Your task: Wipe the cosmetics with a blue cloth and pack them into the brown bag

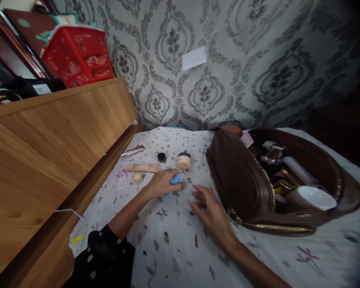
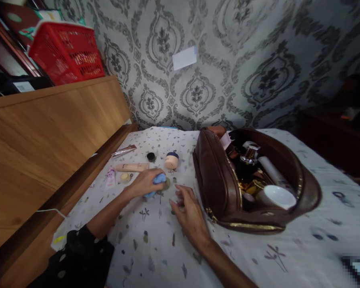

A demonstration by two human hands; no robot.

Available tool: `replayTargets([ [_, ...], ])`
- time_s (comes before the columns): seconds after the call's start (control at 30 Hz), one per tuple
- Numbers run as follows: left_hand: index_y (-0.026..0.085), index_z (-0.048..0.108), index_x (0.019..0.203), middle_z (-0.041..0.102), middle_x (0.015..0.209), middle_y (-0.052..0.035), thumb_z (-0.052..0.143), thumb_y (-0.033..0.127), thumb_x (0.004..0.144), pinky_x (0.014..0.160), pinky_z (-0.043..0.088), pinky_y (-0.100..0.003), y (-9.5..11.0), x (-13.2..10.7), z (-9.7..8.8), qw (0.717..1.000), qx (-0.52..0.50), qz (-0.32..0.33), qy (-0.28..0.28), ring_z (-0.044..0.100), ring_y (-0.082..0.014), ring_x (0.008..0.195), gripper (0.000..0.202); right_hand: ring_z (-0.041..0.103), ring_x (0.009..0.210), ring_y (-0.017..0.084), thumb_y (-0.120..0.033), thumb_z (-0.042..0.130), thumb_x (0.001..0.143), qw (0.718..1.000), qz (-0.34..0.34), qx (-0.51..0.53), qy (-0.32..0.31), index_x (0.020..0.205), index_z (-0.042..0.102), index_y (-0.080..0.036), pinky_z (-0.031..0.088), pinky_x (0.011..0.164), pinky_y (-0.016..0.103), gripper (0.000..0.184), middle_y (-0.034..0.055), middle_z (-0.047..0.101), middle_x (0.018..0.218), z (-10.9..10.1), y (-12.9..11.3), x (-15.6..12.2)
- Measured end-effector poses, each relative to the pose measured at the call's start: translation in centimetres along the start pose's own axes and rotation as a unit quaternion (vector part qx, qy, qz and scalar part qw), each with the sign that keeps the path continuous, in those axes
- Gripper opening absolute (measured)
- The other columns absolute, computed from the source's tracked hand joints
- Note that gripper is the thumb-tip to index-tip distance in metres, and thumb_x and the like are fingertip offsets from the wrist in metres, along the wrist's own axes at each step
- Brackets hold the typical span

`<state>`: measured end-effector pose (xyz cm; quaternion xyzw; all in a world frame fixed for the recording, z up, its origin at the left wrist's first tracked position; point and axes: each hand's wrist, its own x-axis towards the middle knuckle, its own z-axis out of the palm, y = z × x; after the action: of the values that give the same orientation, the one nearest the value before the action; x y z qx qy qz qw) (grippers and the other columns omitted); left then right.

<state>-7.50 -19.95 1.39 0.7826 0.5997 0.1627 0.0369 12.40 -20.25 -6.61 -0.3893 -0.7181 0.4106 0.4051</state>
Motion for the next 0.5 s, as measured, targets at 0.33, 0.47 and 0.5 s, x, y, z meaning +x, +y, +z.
replayTargets([
  [0.33,0.025,0.060,0.083,0.070,0.082,-0.0031,0.047,0.038,0.100,0.066,0.056,-0.034,4.3,-1.8,3.3,0.999,0.024,0.011,0.047,0.070,-0.0216,0.077,0.025,0.063,0.099,0.029,-0.024,0.058,0.075,0.994,-0.050,-0.086,-0.042,0.103,0.059,-0.020,0.053,0.087,0.045,0.028,0.0106,0.068,0.102,0.6,1.1,0.2],
  [0.47,0.024,0.061,0.083,0.070,0.082,-0.0046,0.044,0.037,0.100,0.069,0.054,-0.034,1.7,-1.7,2.2,0.995,0.050,-0.045,0.075,0.069,-0.0221,0.077,0.027,0.060,0.108,0.030,-0.022,0.063,0.075,0.993,-0.068,-0.098,-0.020,0.111,0.061,-0.021,0.049,0.096,0.048,0.036,0.0113,0.065,0.113,0.5,0.7,0.2],
  [0.5,0.024,0.062,0.085,0.070,0.082,-0.0052,0.043,0.036,0.100,0.071,0.054,-0.034,0.6,-1.8,1.4,0.992,0.059,-0.074,0.089,0.068,-0.0219,0.077,0.027,0.059,0.109,0.030,-0.022,0.064,0.075,0.992,-0.063,-0.104,-0.016,0.110,0.062,-0.021,0.049,0.097,0.047,0.035,0.0112,0.064,0.114,0.4,0.5,0.1],
])
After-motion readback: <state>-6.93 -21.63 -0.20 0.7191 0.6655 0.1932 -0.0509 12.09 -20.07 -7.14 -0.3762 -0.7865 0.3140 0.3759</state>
